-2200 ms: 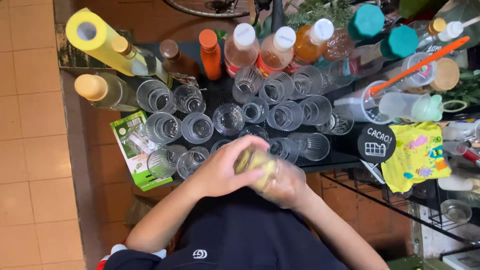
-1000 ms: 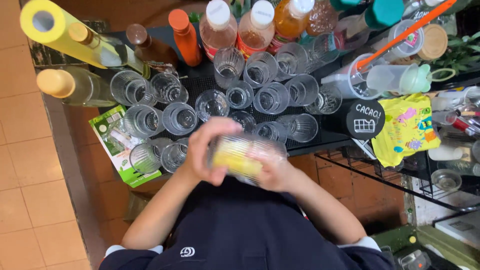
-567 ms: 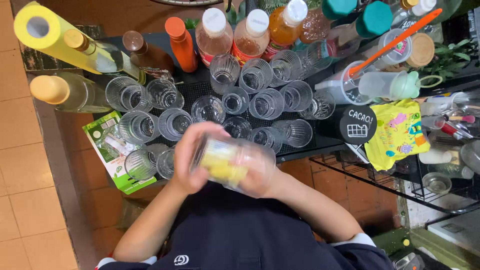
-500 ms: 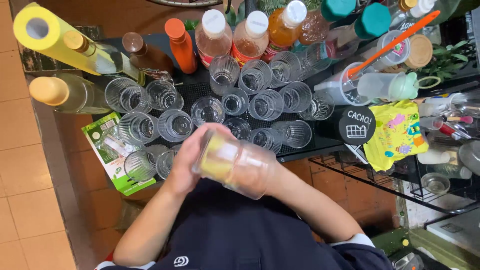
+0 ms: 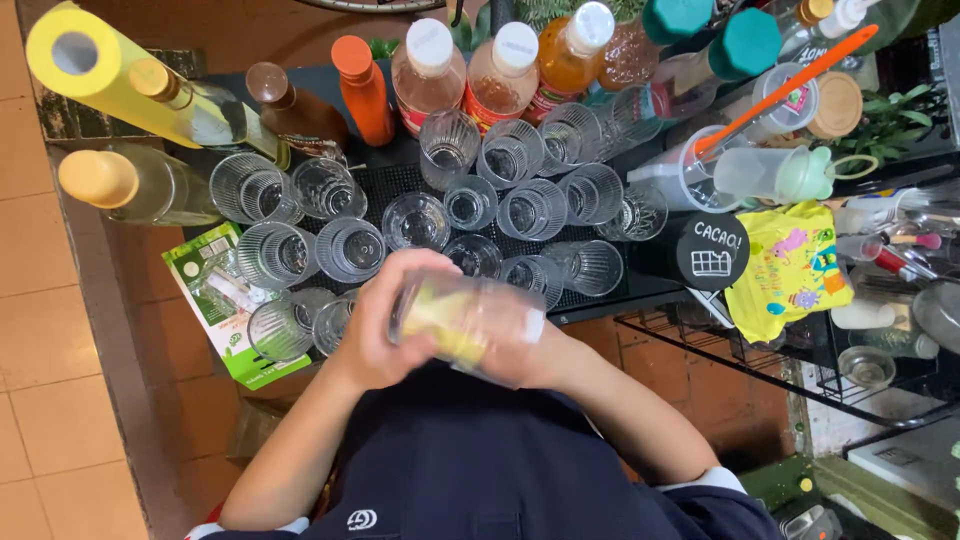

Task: Wiping and drying glass cups with a yellow cloth.

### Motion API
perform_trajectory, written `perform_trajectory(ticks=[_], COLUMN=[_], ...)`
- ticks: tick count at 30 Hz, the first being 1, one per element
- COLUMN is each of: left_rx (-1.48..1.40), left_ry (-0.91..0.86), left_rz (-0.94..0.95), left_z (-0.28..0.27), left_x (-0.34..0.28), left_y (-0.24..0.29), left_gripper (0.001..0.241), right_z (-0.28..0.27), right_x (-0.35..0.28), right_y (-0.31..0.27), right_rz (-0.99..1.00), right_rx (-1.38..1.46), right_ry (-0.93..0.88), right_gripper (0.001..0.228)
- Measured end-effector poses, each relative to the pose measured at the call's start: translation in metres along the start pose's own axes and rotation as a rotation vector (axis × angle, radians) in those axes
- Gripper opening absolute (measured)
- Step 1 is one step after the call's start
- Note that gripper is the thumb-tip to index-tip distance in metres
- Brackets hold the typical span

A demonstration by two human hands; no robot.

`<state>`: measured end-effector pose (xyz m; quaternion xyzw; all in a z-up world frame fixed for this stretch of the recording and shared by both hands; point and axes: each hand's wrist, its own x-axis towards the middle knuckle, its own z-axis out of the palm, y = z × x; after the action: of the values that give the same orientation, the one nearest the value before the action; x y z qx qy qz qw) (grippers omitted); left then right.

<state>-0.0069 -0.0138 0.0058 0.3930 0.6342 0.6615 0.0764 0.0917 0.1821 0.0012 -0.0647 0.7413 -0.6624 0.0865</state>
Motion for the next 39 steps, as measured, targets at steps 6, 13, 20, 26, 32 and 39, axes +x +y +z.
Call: perform_trajectory(ticks=[6,13,20,26,32,39], left_rx=[-0.217,-0.100,-0.099,0.115,0.211,-0.572], left_ry=[-0.010,0.389,0.466,0.403,0.211,0.569], left_rz=[-0.389,-0.173,-0.366,-0.135,0.101,-0.236], left_z=[0.000,-0.003,0.006,0.020,0.004,0.035], left_x=[-0.003,0.002,-0.002,0.003,-0.004,0.006], left_y=[0.004,0.002,0.001,0.004,0.005,0.013], left_gripper=[0.057,0.066,0.065,0.072,0.072,0.070], right_z=[-0.006,0.006,0.017,0.001,-0.014,-0.001], right_x=[-0.004,-0.018,0.004,0.007,0.019,0.004], right_y=[-0.010,-0.028,-0.019,-0.023,-0.055,-0.010], right_rz=[-0.338,-0.170,-0.846,-0.973,-0.500,-0.173], right_rx=[-0.466,0.015,-0.647,-0.784,-0.663,0.106], right_ry=[-0.145,0.214,0.681,0.408,0.218,0.141], right_gripper=[0.041,0.022,0.007,0.025,0.046,0.075])
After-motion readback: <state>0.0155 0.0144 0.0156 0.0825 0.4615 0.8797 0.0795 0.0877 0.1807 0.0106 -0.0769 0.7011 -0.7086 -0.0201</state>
